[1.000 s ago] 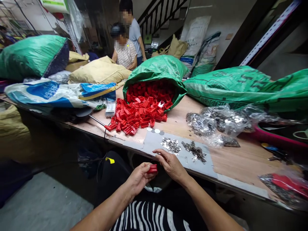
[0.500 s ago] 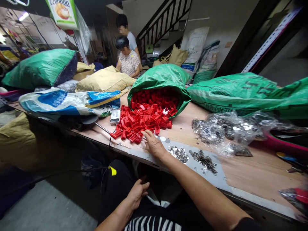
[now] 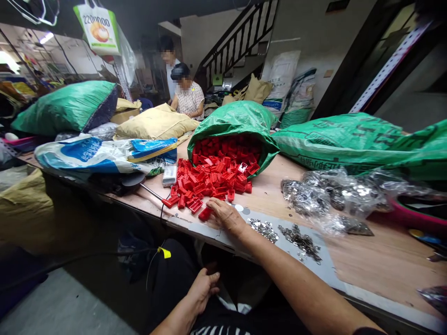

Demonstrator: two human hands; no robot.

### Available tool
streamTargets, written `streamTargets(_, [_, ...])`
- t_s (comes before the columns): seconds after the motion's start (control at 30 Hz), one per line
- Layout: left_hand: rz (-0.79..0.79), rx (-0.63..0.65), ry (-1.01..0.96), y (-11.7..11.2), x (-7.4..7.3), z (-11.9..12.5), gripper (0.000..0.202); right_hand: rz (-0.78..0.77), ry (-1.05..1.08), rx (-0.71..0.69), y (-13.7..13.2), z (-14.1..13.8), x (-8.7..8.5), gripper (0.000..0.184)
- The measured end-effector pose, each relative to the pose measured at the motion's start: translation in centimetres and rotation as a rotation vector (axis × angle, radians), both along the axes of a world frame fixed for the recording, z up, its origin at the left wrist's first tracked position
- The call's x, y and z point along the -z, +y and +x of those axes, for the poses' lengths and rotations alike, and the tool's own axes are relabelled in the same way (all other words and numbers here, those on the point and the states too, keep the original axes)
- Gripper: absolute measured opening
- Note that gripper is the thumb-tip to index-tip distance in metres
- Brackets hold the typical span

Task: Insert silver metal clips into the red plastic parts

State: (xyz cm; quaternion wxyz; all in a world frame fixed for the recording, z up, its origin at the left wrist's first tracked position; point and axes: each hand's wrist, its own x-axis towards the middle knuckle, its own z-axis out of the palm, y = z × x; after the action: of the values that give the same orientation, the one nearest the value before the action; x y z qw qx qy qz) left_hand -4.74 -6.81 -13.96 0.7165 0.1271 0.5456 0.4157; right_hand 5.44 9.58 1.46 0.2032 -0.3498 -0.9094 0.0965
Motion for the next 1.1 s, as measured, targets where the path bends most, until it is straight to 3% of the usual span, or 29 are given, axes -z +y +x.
streamTargets(0.13, [0.047, 0.007, -0.037, 0.0, -1.4, -0.3, 0.049, -0.123, 0.367, 0.122, -2.3, 2.2, -0.3, 0.028])
streamTargets(0.2, [0.106, 0.030, -0.078, 0.1, -3.1, -0.5, 0.045, -0.347, 0.559, 0.202, -3.9, 3.2, -0.4, 0.028])
streamTargets(0.3, [0.282, 0.060, -0.170, 0.4, -6.8, -0.4, 0.044, -0.777, 0.794, 0.194, -6.5, 4.4, -0.4, 0.037])
streamTargets(0.37, [0.410, 0.029, -0.189, 0.6, -9.4, 0.1, 0.046, -0.979, 0.891, 0.188, -8.2, 4.9, -0.2, 0.043])
streamTargets(0.47, [0.560, -0.072, -0.110, 0.8, -12.2, 1.2, 0.057, -1.106, 0.973, 0.197, -10.4, 5.3, 0.1, 0.047])
streamTargets(0.57, [0.611, -0.124, -0.032, 0.8, -13.6, 2.3, 0.053, -1.139, 1.011, 0.191, -12.2, 5.6, 0.6, 0.047])
streamTargets(0.67, [0.635, -0.098, 0.086, 0.4, -13.8, 2.7, 0.038, -1.105, 0.981, 0.213, -13.7, 6.0, 1.0, 0.044])
streamTargets(0.8, [0.619, -0.011, 0.178, -0.2, -13.7, 2.5, 0.036, -0.799, 0.805, 0.302, -15.3, 7.9, 0.8, 0.040])
streamTargets(0.93, [0.592, 0.021, 0.197, -0.6, -13.6, 2.3, 0.040, -0.517, 0.567, 0.518, -15.9, 12.2, 0.3, 0.028])
streamTargets(1.1, [0.611, 0.067, 0.191, -1.1, -13.5, 2.8, 0.034, -0.150, 0.296, 0.830, -15.1, 18.6, 0.9, 0.021])
